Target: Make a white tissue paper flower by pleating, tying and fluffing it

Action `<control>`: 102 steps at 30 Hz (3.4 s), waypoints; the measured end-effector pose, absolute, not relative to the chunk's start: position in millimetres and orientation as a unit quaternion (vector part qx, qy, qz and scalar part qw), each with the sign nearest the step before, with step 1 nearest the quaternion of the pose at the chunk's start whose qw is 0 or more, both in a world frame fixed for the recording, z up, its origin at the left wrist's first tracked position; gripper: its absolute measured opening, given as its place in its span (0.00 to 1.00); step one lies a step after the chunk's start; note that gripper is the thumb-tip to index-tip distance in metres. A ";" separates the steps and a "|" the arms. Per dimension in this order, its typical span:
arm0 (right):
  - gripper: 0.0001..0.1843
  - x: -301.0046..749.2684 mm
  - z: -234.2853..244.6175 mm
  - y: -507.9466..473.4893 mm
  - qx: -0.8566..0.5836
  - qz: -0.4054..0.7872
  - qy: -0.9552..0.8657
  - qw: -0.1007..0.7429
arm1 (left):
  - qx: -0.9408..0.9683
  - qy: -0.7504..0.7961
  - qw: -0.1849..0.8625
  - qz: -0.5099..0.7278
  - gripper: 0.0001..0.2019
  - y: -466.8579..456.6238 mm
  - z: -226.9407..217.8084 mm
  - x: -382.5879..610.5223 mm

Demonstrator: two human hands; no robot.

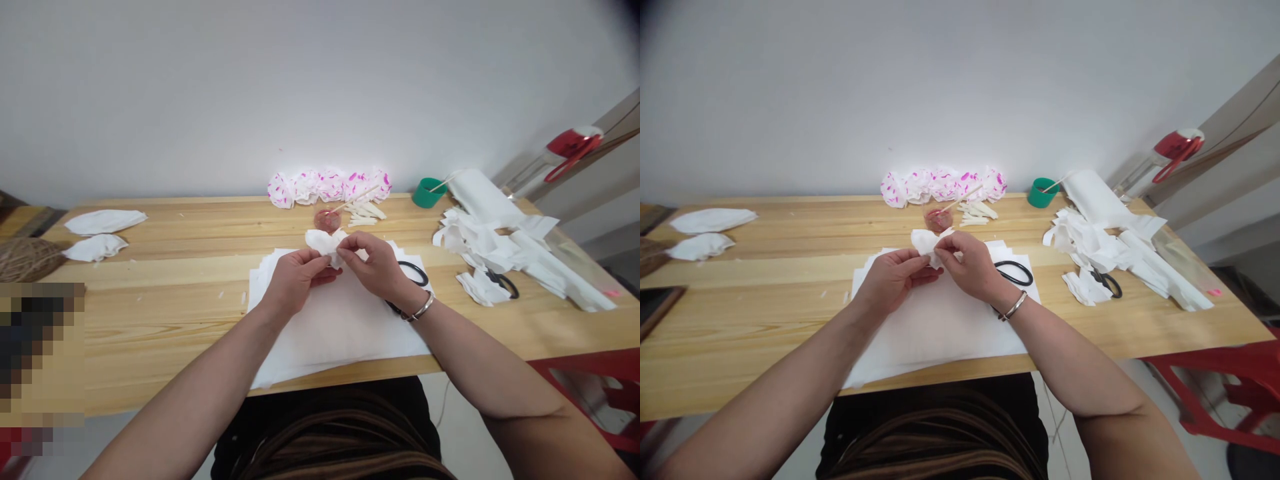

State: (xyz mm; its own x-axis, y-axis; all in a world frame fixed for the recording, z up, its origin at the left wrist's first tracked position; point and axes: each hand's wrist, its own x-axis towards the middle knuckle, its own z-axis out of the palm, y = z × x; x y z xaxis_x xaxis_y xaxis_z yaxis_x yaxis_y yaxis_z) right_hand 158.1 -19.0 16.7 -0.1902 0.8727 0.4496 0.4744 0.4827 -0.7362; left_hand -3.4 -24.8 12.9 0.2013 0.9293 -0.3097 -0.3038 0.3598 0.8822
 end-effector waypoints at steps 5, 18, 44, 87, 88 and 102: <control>0.04 158.1 16.7 -18.2 -0.481 0.227 -0.719 0.448 | 0.368 0.450 0.679 0.448 0.09 -24.9 12.9 -3.9; 0.09 161.7 18.2 -25.4 -0.378 0.024 -0.842 0.385 | 0.414 0.455 0.627 0.479 0.08 -25.2 9.8 -2.6; 0.08 160.0 13.9 -20.6 -0.404 0.136 -0.792 0.437 | 0.487 0.483 0.568 0.455 0.08 -28.1 14.6 -2.5; 0.04 158.9 16.5 -23.6 -0.404 0.091 -0.806 0.423 | 0.490 0.487 0.572 0.442 0.08 -27.5 15.7 -2.1; 0.04 158.8 17.1 -23.9 -0.401 0.087 -0.810 0.419 | 0.490 0.486 0.573 0.443 0.08 -27.4 15.6 -2.1; 0.06 159.3 15.7 -23.1 -0.412 0.063 -0.819 0.394 | 0.495 0.485 0.570 0.442 0.10 -27.3 12.1 -3.4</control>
State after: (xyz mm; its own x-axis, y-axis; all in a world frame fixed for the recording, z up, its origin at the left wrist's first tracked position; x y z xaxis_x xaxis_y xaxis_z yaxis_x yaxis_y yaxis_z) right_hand 159.3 -23.1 15.7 -0.3495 0.7248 0.5937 0.6249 0.6525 -0.4287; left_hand -3.4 -27.3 12.1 0.1394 0.9835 -0.1153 -0.0247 0.1198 0.9925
